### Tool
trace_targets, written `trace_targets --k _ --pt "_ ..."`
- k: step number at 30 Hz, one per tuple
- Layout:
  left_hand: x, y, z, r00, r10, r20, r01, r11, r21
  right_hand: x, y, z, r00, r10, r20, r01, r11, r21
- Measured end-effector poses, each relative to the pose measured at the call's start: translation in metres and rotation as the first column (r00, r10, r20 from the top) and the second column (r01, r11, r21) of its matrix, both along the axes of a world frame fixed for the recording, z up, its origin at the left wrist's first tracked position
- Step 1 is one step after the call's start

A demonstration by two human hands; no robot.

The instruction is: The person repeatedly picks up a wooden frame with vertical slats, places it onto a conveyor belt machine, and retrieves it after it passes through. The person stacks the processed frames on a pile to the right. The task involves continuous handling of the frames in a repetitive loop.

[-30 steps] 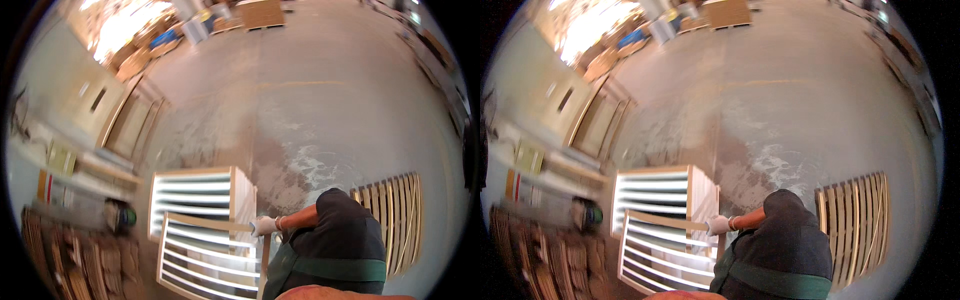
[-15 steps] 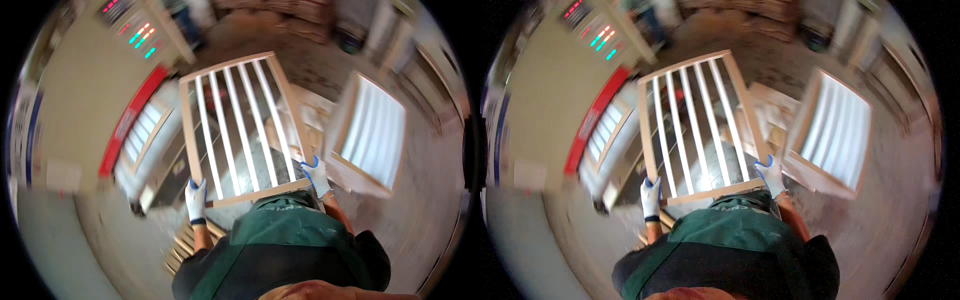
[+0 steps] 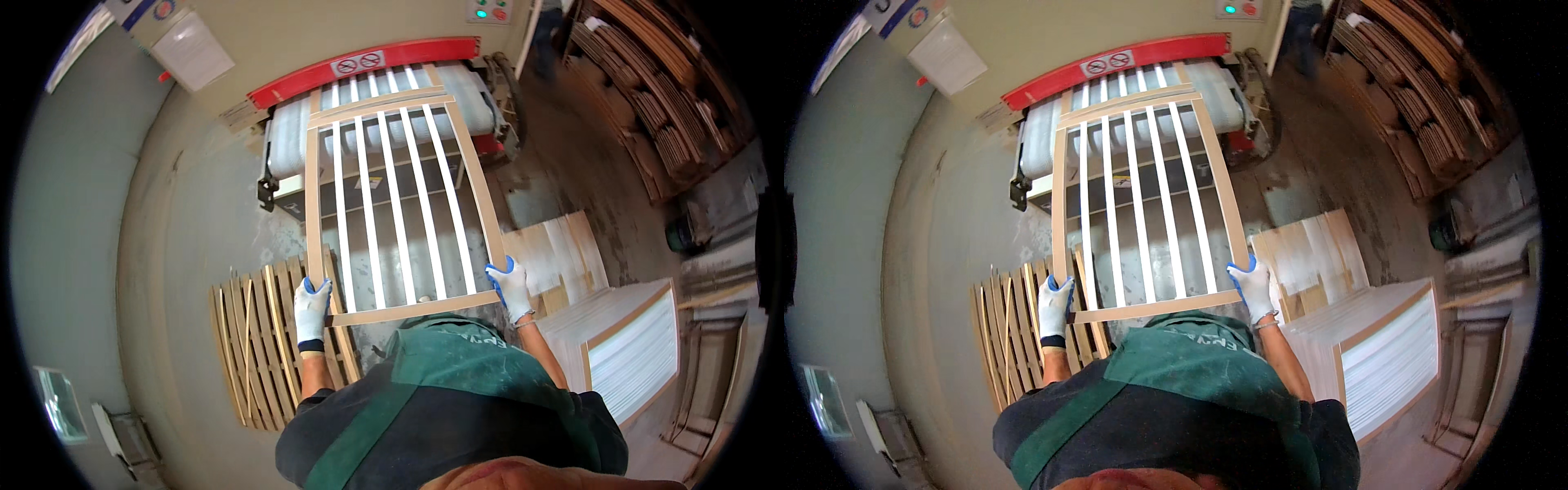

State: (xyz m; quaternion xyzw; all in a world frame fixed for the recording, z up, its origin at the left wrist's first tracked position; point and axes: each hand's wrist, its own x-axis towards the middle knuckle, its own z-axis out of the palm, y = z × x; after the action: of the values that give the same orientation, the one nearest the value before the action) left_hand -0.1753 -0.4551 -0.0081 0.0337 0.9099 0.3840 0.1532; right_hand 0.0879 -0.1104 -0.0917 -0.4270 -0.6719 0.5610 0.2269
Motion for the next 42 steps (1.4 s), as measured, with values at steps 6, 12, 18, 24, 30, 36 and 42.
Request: trace_targets --k 6,12,18,24,30,36,42 --pt "-0.027 -0.014 -0.008 0.998 0.044 -0.043 -0.04 0.996 0.081 -0.047 0.002 0.001 0.996 0.084 0.02 -0.082 0.992 -0.1" --pt "-0.041 -0.012 -0.011 0.985 -0.007 -0.175 0.012 1.0 0.028 -0.08 0.013 -0.011 0.991 0.136 0.021 -0.134 0.989 -0.06" --pt "-0.091 -0.002 -0.041 0.971 -0.196 -0.14 0.187 0.98 -0.071 -0.1 0.028 0.005 0.996 0.093 -0.003 -0.092 0.992 -0.087" --pt "-0.124 0.007 -0.064 0.798 -0.499 -0.338 0.402 0.859 -0.317 -0.105 0.043 -0.001 0.993 0.115 0.0 -0.114 0.987 -0.111" --pt "-0.158 0.007 -0.079 0.713 -0.612 -0.34 0.452 0.773 -0.445 -0.11 0.038 -0.001 0.994 0.112 -0.015 -0.112 0.975 -0.192" --pt "-0.19 0.037 -0.067 0.828 -0.506 -0.241 0.422 0.845 -0.328 -0.112 0.041 0.001 0.993 0.091 -0.079 -0.111 0.946 -0.304" --pt "-0.231 0.069 -0.063 0.958 -0.284 -0.045 0.284 0.959 0.004 -0.099 0.045 -0.023 0.985 0.03 -0.169 -0.085 0.94 -0.329"
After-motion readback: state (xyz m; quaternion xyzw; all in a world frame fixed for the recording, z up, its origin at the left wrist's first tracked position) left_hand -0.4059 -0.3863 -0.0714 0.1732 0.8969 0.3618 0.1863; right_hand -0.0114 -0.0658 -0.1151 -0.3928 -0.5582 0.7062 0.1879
